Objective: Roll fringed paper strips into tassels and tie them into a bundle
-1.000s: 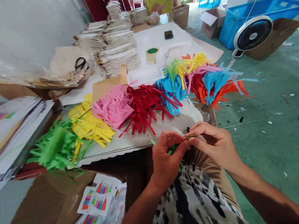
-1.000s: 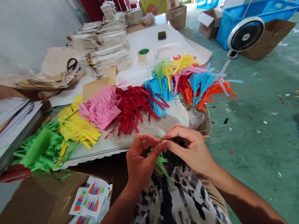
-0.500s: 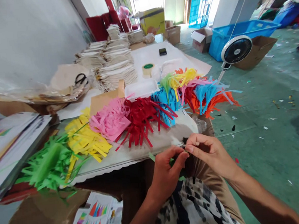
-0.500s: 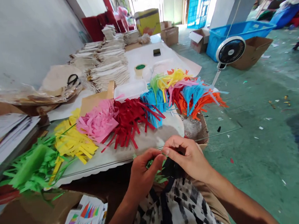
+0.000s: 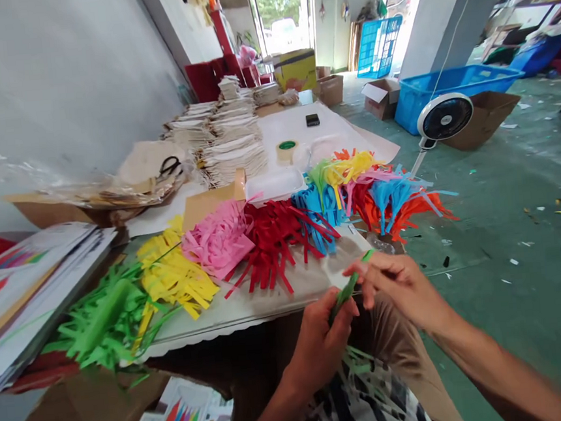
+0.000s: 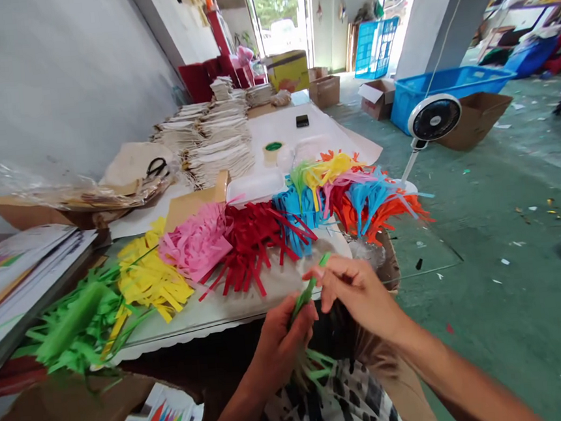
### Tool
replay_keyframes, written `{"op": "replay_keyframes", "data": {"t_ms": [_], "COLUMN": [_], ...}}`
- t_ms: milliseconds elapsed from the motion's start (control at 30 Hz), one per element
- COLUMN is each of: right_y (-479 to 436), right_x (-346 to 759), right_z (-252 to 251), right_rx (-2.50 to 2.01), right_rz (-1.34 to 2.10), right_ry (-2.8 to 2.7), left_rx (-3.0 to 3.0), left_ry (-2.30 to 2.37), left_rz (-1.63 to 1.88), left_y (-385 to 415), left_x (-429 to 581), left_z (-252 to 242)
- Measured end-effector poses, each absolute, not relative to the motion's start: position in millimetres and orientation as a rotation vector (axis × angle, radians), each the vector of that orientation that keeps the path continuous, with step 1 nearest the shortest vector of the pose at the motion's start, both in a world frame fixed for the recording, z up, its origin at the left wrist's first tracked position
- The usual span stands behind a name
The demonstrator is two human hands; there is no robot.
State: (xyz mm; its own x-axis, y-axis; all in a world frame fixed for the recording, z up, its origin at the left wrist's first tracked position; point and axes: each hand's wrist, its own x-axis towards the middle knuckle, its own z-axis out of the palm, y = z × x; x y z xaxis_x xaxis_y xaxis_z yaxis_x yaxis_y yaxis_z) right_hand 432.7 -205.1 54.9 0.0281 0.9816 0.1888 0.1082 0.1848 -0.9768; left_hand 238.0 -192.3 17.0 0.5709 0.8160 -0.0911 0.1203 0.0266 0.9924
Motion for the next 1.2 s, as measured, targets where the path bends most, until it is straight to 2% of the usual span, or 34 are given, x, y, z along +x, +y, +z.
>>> {"op": "replay_keyframes", "data": {"t_ms": [100,200,367,433,600,700,833,933,1000,1100,1200], "right_y": [-167,-120,-54,-34,-4,-4,-24,-58,-89,-139,-178], "right_x": [443,450,455,458,467,468,467,458,443,408,360], "right_z": [68,86,103,97,56,38,36,42,39,22,-4], "right_rx": [-1.122,-1.007,-1.002,-1.075,-1.435,-1.51,-1.56,-1.476,-1.313,-1.069,-0.801], "right_rz": [0.941,0.661,-0.026,-0.178,-0.269,-0.297,-0.381,-0.346,-0.201,0.148,0.577], "right_ry": [-1.136,-1.143,-1.561,-1.793,-2.212,-2.264,-2.259,-2.216,-2.192,-2.141,-2.252], "left_rx": [1.372,1.274,1.339,1.361,1.41,1.431,1.46,1.478,1.496,1.549,1.659], "left_ry": [0.878,0.93,1.019,1.035,1.076,1.098,1.124,1.112,1.081,1.117,1.516], "left_rz": [0.606,0.653,0.674,0.66,0.652,0.653,0.676,0.687,0.659,0.576,0.524], "left_y": [-190,-188,-186,-188,-195,-195,-194,-199,-207,-223,-251], "left_x": [233,224,210,206,196,189,188,191,187,157,94], "left_z": [7,-5,-8,-6,-3,-2,1,-1,-7,-24,-43]}}
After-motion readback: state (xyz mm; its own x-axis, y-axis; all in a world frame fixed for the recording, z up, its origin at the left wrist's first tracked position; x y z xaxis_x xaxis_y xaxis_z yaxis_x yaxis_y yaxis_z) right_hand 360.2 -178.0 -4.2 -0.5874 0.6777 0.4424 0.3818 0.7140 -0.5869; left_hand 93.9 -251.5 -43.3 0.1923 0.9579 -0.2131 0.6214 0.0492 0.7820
